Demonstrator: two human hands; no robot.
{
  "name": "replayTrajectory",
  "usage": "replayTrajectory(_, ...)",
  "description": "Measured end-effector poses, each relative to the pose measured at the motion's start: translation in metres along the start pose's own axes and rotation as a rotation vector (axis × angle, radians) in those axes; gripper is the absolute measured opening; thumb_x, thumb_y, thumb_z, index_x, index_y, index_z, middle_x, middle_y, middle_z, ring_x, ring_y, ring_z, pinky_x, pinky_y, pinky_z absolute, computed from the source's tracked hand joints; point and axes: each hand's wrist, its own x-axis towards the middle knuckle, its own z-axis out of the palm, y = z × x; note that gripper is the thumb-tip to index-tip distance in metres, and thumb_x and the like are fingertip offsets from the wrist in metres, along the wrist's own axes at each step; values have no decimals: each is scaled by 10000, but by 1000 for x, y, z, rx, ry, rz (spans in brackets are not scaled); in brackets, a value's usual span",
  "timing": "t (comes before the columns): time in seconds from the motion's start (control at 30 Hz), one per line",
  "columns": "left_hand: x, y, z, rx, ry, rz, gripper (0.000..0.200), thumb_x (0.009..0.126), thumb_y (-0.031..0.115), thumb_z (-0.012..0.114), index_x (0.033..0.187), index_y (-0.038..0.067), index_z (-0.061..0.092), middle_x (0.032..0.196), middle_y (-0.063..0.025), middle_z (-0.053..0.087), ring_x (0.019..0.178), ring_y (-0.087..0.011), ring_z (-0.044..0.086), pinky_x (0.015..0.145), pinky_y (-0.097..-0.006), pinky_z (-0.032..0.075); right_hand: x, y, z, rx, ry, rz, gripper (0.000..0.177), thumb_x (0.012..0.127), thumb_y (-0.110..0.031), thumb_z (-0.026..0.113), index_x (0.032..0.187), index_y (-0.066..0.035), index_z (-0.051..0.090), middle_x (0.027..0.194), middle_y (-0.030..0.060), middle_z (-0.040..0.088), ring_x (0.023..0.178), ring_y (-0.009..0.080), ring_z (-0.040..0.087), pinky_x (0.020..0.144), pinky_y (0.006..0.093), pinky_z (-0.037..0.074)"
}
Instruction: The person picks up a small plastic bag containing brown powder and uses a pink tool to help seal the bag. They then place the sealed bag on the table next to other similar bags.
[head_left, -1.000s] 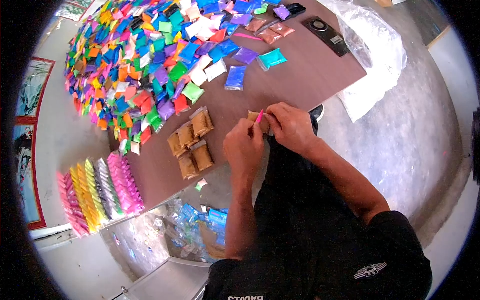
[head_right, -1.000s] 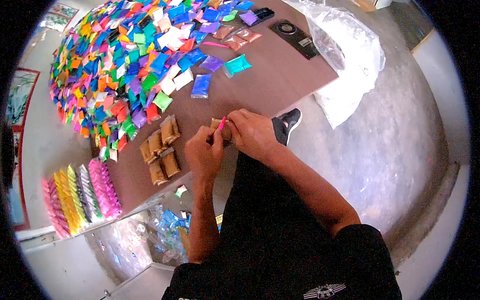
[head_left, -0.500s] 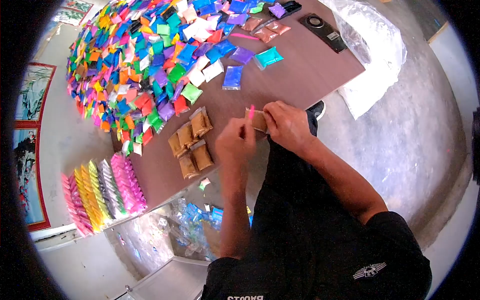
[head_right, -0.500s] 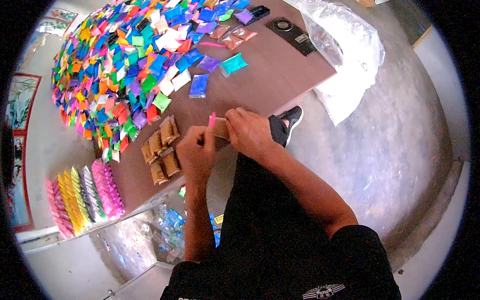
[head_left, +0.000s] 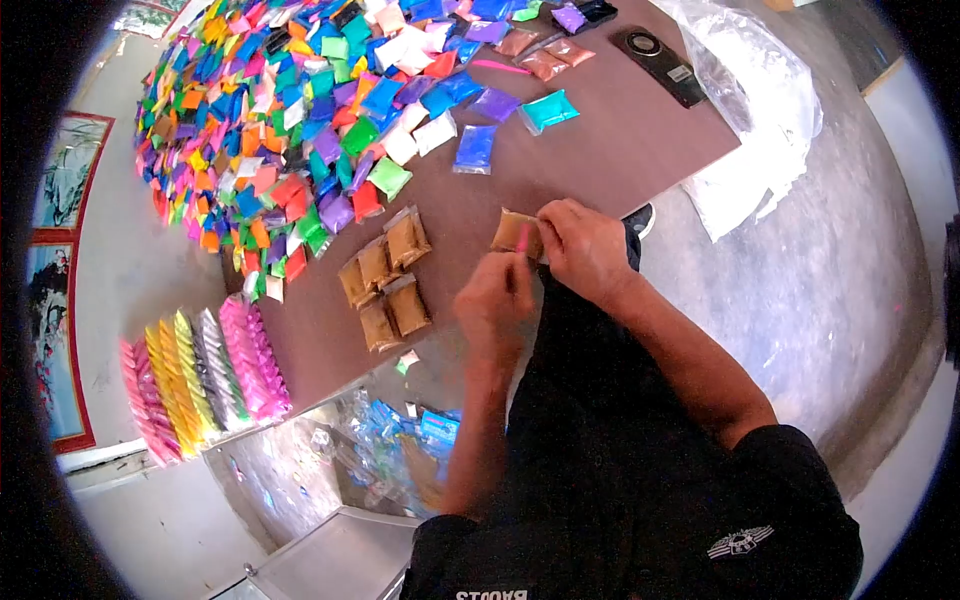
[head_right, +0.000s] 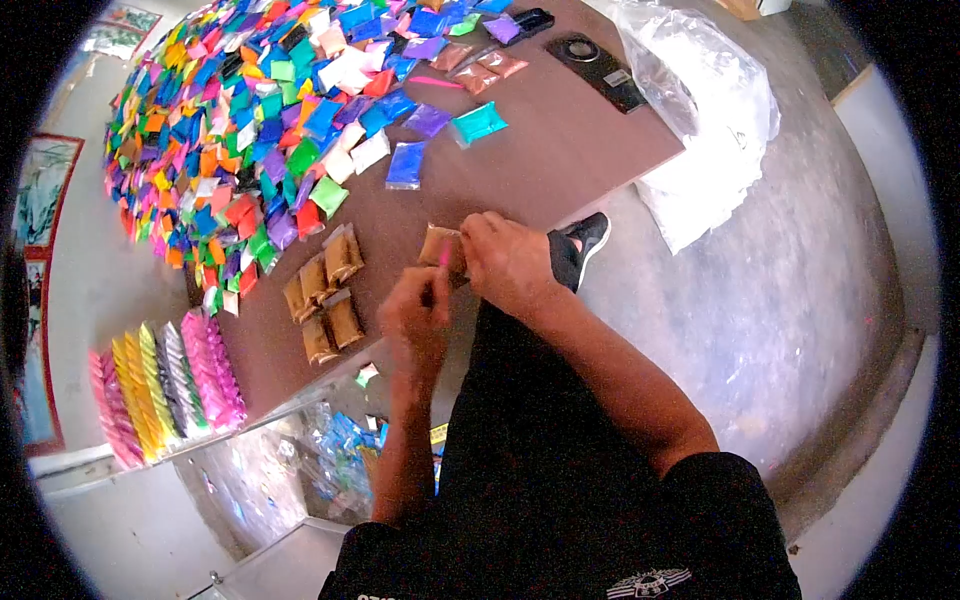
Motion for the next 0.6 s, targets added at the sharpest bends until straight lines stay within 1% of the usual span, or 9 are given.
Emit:
replayTrajectory(0.03, -2, 2, 4, -5, -31, 54, 109, 948, 119, 707, 903, 24, 683, 837, -161, 694, 729, -328, 703, 661, -407, 535, 0, 0, 0, -9, -5, 22, 50, 894, -84, 688, 935, -69, 663, 877, 116, 684, 797, 345, 691, 676, 431, 552)
replayTrajectory(0.1, 0, -4, 6, 24, -22, 32, 104, 948, 114, 706, 900, 26, 676, 827, -158, 687, 717, -328, 697, 656, -411, 534, 0, 0, 1, -11, -15, 34, 54, 894, -85, 693, 938, -69, 667, 885, 116, 691, 800, 348, 691, 677, 430, 552)
replayTrajectory(0.17, 1, -15, 6, 54, -13, 10, 100, 948, 109, 705, 898, 29, 670, 818, -156, 681, 706, -328, 691, 652, -416, 532, -1, 2, 3, -1, -1, 22, 78, 934, -155, 654, 929, -89, 613, 877, 125, 659, 808, 354, 685, 676, 467, 543)
replayTrajectory(0.23, 2, -25, -1, 148, 60, 54, 131, 958, 168, 695, 900, 69, 633, 807, -151, 663, 710, -369, 679, 612, -454, 521, 0, 0, 1, 10, 6, 9, 77, 939, -161, 652, 935, -91, 620, 880, 122, 657, 808, 355, 684, 674, 469, 543)
replayTrajectory(0.37, -7, -32, -27, 180, 108, -31, 103, 953, 140, 695, 902, 62, 651, 794, -152, 658, 694, -362, 673, 602, -431, 521, 0, 1, 3, -3, 14, -5, 69, 951, -157, 645, 965, -90, 637, 891, 115, 659, 819, 358, 682, 669, 471, 541)
replayTrajectory(0.43, -14, -28, -45, 71, 186, -26, 87, 954, 116, 699, 907, 47, 675, 771, -118, 667, 643, -263, 665, 594, -379, 517, 0, -2, 0, -18, -29, 0, 61, 953, -146, 640, 980, -91, 640, 910, 112, 663, 824, 362, 681, 675, 473, 542)
replayTrajectory(0.47, -16, -26, -57, 64, 195, -29, 87, 954, 116, 699, 907, 47, 675, 771, -118, 667, 643, -263, 665, 594, -379, 517, 2, -2, -2, -35, -63, 8, 58, 956, -135, 634, 995, -92, 643, 930, 109, 668, 828, 367, 681, 681, 475, 544)
replayTrajectory(0.53, -23, -32, -87, 56, 346, -196, 118, 975, 132, 719, 938, 20, 718, 730, -54, 652, 671, -109, 589, 615, -307, 497, 4, -1, -4, -56, -107, 12, 93, 954, -127, 632, 1037, -91, 653, 972, 111, 675, 856, 363, 684, 705, 470, 550)
replayTrajectory(0.6, -32, -76, -107, 116, 458, -253, 104, 965, 132, 720, 943, 32, 706, 759, -40, 664, 685, -92, 577, 622, -312, 505, 7, 0, -6, -80, -152, 12, 135, 952, -119, 631, 1079, -91, 663, 1015, 113, 682, 885, 360, 688, 730, 465, 557)
